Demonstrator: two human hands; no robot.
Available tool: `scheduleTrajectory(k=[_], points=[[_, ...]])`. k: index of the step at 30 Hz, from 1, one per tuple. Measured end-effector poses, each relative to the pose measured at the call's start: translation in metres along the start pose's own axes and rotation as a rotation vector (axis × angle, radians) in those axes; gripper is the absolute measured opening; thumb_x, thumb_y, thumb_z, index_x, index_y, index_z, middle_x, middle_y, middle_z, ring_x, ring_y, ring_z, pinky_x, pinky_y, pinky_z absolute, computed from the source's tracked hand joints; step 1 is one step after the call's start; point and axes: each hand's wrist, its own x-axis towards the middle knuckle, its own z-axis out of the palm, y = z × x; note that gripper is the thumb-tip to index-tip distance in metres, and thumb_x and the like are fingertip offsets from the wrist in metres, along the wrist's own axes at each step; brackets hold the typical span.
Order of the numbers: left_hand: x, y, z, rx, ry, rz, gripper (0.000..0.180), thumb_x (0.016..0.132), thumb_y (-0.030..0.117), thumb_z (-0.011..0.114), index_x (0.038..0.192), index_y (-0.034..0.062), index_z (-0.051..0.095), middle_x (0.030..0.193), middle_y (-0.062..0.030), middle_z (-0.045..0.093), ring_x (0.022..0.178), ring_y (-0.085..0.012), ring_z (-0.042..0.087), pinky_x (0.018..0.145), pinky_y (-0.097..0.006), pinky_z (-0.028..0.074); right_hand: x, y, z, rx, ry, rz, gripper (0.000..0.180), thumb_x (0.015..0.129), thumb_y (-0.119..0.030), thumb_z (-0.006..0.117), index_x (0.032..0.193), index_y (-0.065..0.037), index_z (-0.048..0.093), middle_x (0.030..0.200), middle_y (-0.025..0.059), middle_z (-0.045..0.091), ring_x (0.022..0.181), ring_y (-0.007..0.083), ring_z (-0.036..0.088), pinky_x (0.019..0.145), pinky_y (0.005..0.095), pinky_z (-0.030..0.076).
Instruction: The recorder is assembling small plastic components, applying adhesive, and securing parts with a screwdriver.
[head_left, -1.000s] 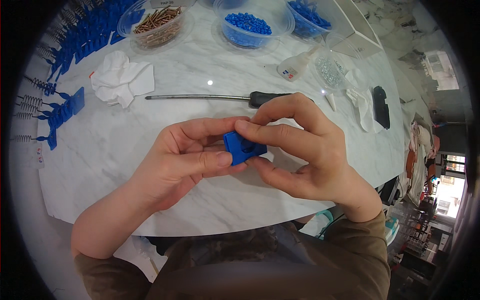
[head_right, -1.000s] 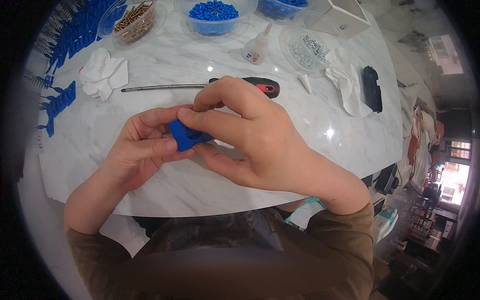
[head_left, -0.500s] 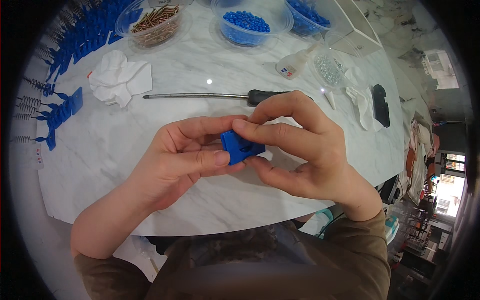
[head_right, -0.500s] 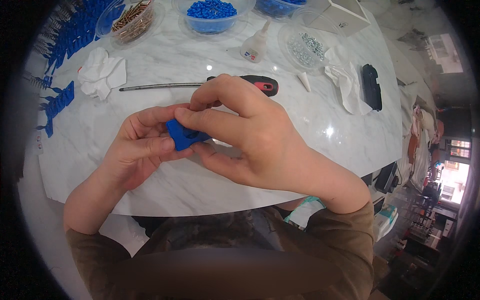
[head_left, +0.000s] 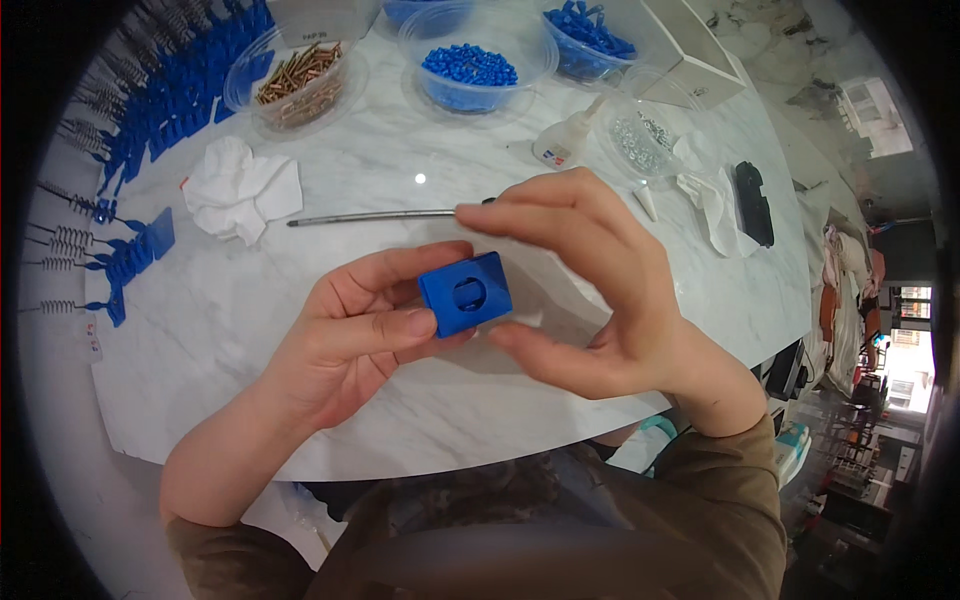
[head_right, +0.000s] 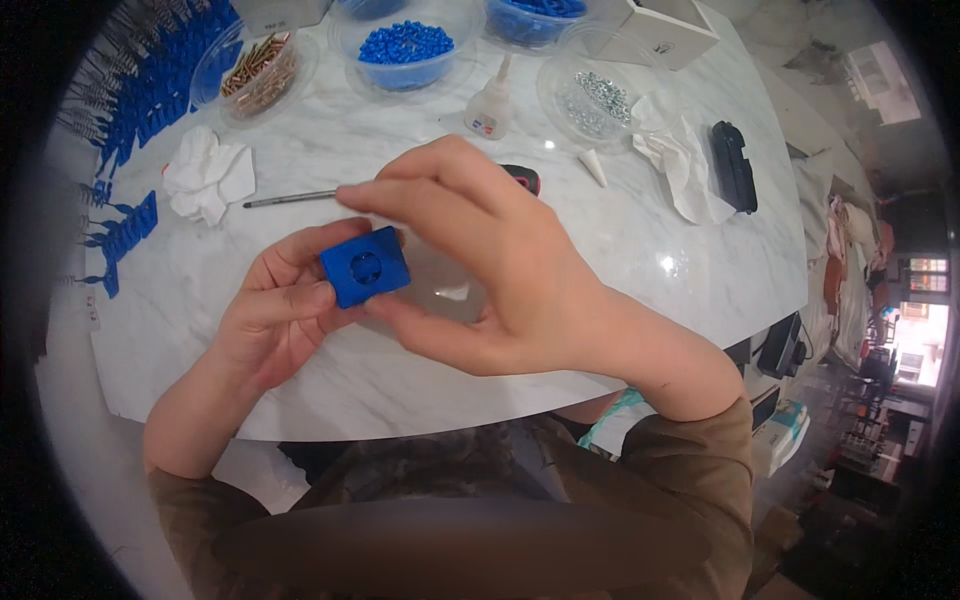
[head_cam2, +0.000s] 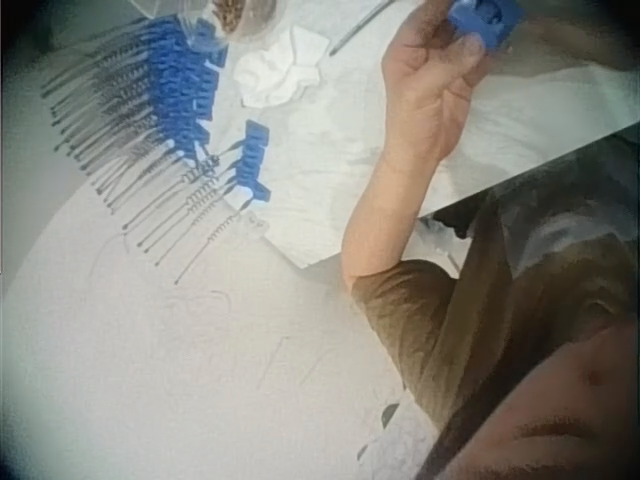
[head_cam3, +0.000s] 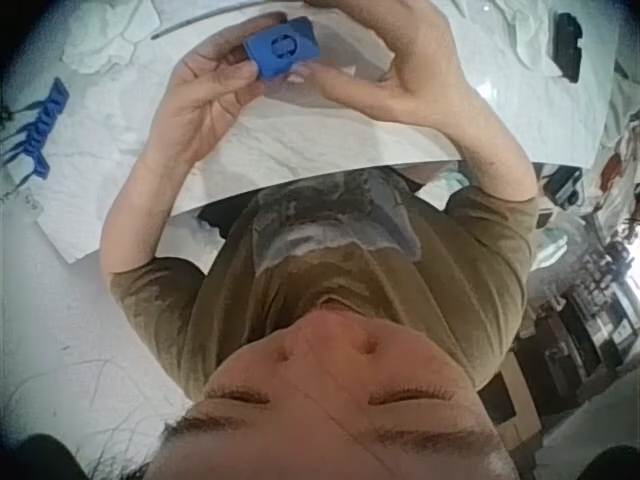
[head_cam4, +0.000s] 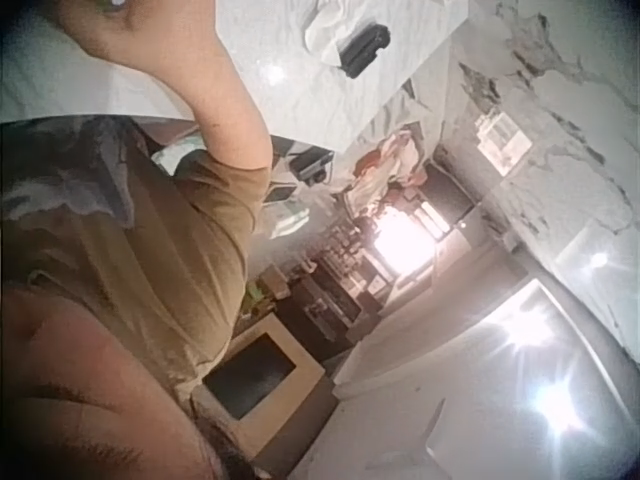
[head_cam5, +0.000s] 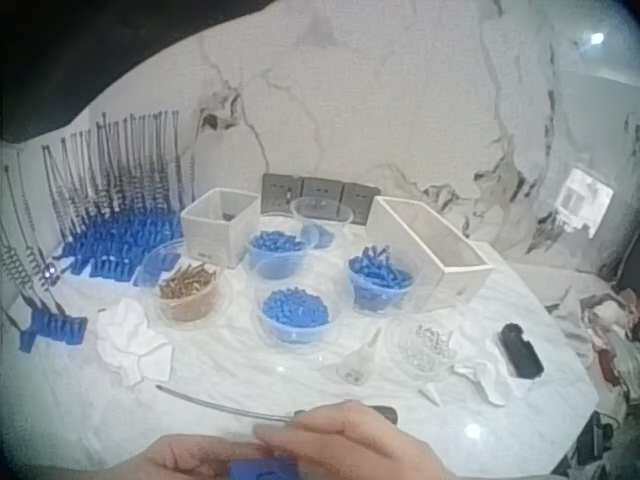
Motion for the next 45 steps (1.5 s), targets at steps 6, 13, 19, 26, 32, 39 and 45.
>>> scheduleTrajectory(k=[6,13,19,26,32,39,45], points=[[0.002,0.001,-0.002,-0.097,0.009,0.012,0.054,0.086,0.001,0.061,0.137,-0.0025,0.043,0.138,-0.0282,0.043,0.125,-0.0404,0.049,0.097,-0.039,0.053,-0.007,0.008,0.002,0.455,0.220,0.330,0.028,0.090,-0.008,0.051,0.114,0.004,0.060,0.101,0.0108,0.060,0.094,0.0175,0.058,0.084,0.0308,0.048],[0.003,0.003,-0.003,-0.229,-0.031,0.031,0.052,0.087,-0.001,0.059,0.136,-0.0037,0.043,0.140,-0.0316,0.038,0.125,-0.0464,0.046,0.098,-0.040,0.053,-0.008,0.015,0.001,0.878,0.153,0.597,0.022,0.093,-0.013,0.053,0.105,0.002,0.063,0.086,0.0036,0.062,0.075,0.0087,0.057,0.070,0.0246,0.047],[0.002,0.001,-0.002,-0.195,-0.077,0.032,0.050,0.086,0.000,0.059,0.134,-0.0027,0.047,0.140,-0.0324,0.037,0.125,-0.0468,0.046,0.099,-0.040,0.052,-0.008,0.011,0.000,0.997,0.101,0.662,0.021,0.091,-0.014,0.056,0.102,0.002,0.064,0.086,0.0041,0.064,0.071,0.0082,0.057,0.064,0.0254,0.050],[0.000,0.001,-0.005,-0.107,-0.071,0.061,0.050,0.087,0.004,0.060,0.134,-0.0020,0.048,0.140,-0.0318,0.040,0.126,-0.0449,0.046,0.099,-0.042,0.051,-0.009,0.009,0.001,1.027,0.071,0.647,0.022,0.092,-0.015,0.057,0.103,0.003,0.064,0.088,0.0076,0.065,0.074,0.0113,0.062,0.066,0.0255,0.051],[-0.004,0.002,-0.010,-0.029,-0.162,0.066,0.048,0.091,0.007,0.058,0.137,-0.0029,0.045,0.137,-0.0198,0.050,0.124,-0.0268,0.053,0.103,-0.041,0.046,-0.010,0.011,0.002,1.042,0.007,0.618,0.018,0.089,-0.011,0.062,0.101,0.003,0.064,0.089,0.0060,0.066,0.077,0.0097,0.061,0.067,0.0261,0.051],[-0.004,0.003,-0.008,-0.012,-0.156,0.059,0.048,0.092,0.009,0.058,0.137,-0.0036,0.044,0.136,-0.0191,0.051,0.122,-0.0271,0.055,0.101,-0.041,0.048,-0.008,0.010,0.001,1.002,0.001,0.633,0.018,0.085,-0.009,0.069,0.098,0.003,0.065,0.085,0.0055,0.067,0.076,0.0094,0.062,0.064,0.0244,0.052],[-0.002,0.002,-0.008,-0.018,-0.158,0.050,0.048,0.093,0.011,0.058,0.137,-0.0039,0.044,0.133,-0.0187,0.054,0.121,-0.0274,0.055,0.099,-0.040,0.049,-0.009,0.013,0.003,1.001,0.015,0.636,0.019,0.084,-0.011,0.072,0.096,0.002,0.066,0.084,0.0052,0.067,0.074,0.0093,0.063,0.063,0.0237,0.052]])
